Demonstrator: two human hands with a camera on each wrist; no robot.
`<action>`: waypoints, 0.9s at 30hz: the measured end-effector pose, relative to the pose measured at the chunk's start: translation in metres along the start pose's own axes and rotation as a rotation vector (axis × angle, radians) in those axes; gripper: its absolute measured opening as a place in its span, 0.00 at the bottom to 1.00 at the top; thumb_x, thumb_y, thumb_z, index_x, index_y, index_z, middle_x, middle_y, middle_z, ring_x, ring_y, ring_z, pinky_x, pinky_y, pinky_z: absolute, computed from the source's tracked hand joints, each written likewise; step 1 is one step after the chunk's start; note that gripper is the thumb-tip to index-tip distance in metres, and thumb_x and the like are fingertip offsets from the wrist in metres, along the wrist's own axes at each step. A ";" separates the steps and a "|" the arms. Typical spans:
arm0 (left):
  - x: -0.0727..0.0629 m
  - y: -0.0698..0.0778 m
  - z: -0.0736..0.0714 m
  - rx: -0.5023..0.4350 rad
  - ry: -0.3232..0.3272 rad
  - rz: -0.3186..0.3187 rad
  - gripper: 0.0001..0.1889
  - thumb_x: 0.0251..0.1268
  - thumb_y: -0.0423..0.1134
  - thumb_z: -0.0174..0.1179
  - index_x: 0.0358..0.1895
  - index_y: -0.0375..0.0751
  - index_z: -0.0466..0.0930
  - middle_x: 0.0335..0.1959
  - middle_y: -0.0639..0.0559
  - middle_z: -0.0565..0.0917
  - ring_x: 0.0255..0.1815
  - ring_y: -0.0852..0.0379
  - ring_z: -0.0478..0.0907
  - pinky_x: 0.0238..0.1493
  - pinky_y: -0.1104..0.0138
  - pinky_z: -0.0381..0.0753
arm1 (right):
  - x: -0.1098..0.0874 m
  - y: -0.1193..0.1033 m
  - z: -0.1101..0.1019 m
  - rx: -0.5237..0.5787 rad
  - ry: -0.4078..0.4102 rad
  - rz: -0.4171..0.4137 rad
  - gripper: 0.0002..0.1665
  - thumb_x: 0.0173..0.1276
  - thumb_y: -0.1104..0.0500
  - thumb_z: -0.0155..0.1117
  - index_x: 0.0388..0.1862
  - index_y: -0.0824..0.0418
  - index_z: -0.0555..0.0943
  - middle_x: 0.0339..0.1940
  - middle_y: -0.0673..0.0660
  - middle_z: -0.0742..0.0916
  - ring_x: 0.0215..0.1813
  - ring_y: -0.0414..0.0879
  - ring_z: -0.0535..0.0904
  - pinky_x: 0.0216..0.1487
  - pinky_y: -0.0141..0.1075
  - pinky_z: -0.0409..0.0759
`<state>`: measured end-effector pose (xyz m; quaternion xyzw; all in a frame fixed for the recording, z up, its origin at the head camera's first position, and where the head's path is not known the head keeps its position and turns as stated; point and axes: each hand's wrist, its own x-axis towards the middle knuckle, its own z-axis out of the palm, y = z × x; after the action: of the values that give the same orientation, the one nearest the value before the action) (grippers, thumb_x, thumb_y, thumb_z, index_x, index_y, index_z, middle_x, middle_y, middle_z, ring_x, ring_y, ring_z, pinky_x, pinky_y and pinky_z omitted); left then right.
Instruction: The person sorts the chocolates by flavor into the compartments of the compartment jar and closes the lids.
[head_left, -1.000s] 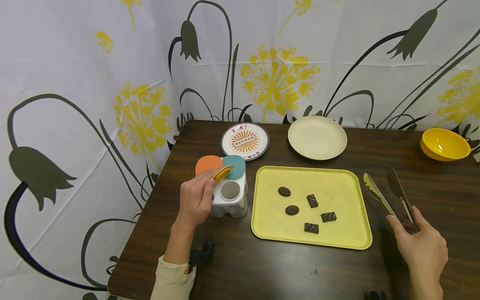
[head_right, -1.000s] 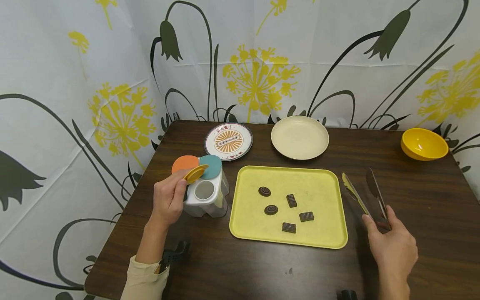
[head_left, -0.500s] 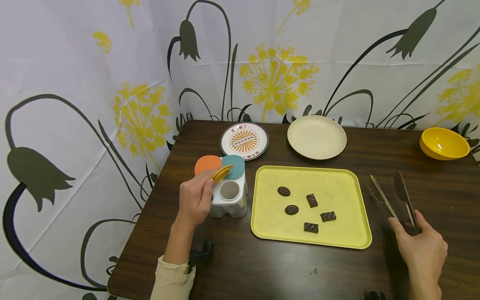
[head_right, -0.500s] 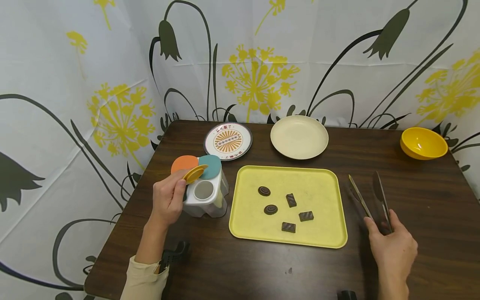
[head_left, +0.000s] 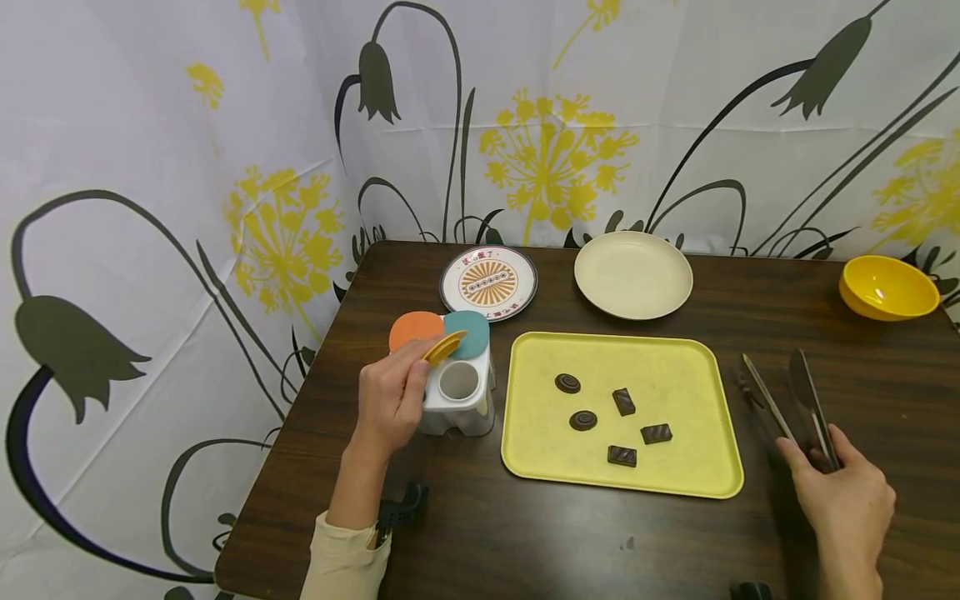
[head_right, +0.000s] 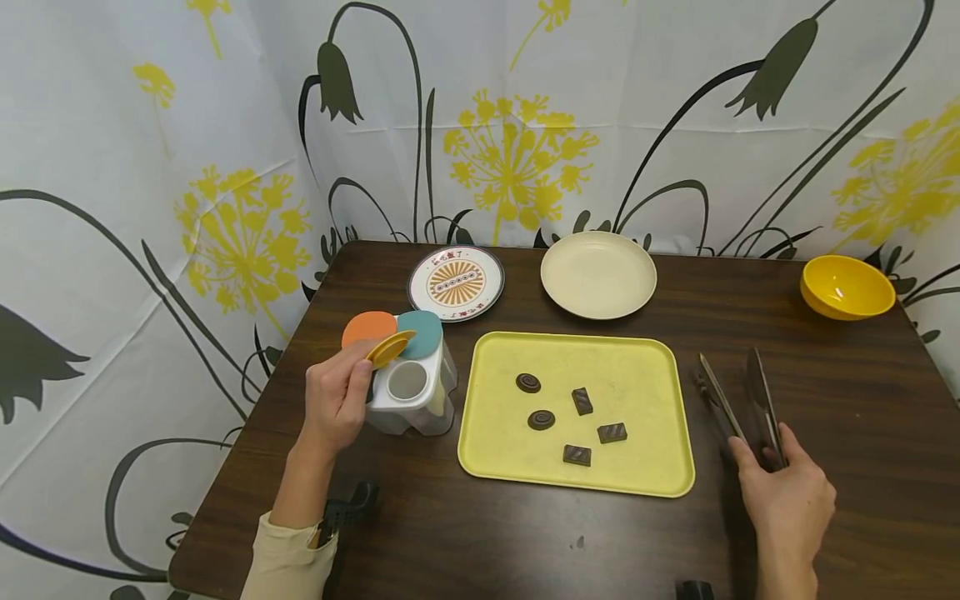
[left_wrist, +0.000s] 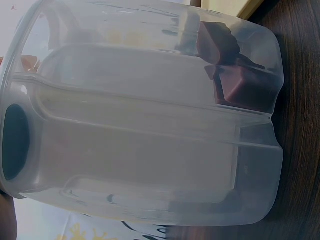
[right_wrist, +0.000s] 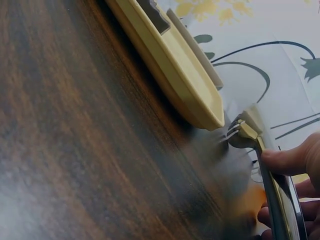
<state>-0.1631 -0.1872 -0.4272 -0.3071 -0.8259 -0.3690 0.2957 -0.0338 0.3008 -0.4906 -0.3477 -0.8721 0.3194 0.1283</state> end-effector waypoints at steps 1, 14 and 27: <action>0.000 0.000 0.000 0.002 0.001 0.001 0.20 0.70 0.40 0.45 0.53 0.38 0.84 0.45 0.50 0.87 0.42 0.57 0.84 0.43 0.54 0.83 | 0.000 0.000 0.000 -0.002 -0.004 0.003 0.41 0.61 0.45 0.70 0.68 0.64 0.72 0.53 0.77 0.79 0.58 0.79 0.69 0.57 0.65 0.65; -0.001 0.000 0.000 -0.015 0.003 0.001 0.19 0.70 0.39 0.45 0.53 0.38 0.84 0.45 0.50 0.87 0.42 0.57 0.83 0.44 0.55 0.83 | 0.002 0.001 0.000 -0.020 -0.031 0.019 0.41 0.63 0.43 0.68 0.69 0.64 0.71 0.57 0.79 0.75 0.56 0.81 0.68 0.57 0.66 0.64; -0.001 0.000 0.000 -0.018 0.000 -0.008 0.19 0.70 0.40 0.45 0.53 0.39 0.84 0.44 0.50 0.87 0.42 0.57 0.84 0.44 0.55 0.83 | 0.004 -0.002 -0.004 -0.068 -0.104 0.038 0.48 0.62 0.40 0.67 0.74 0.61 0.64 0.62 0.81 0.70 0.61 0.80 0.64 0.60 0.66 0.61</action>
<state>-0.1629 -0.1871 -0.4279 -0.3067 -0.8237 -0.3776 0.2913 -0.0361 0.3045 -0.4858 -0.3514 -0.8811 0.3099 0.0648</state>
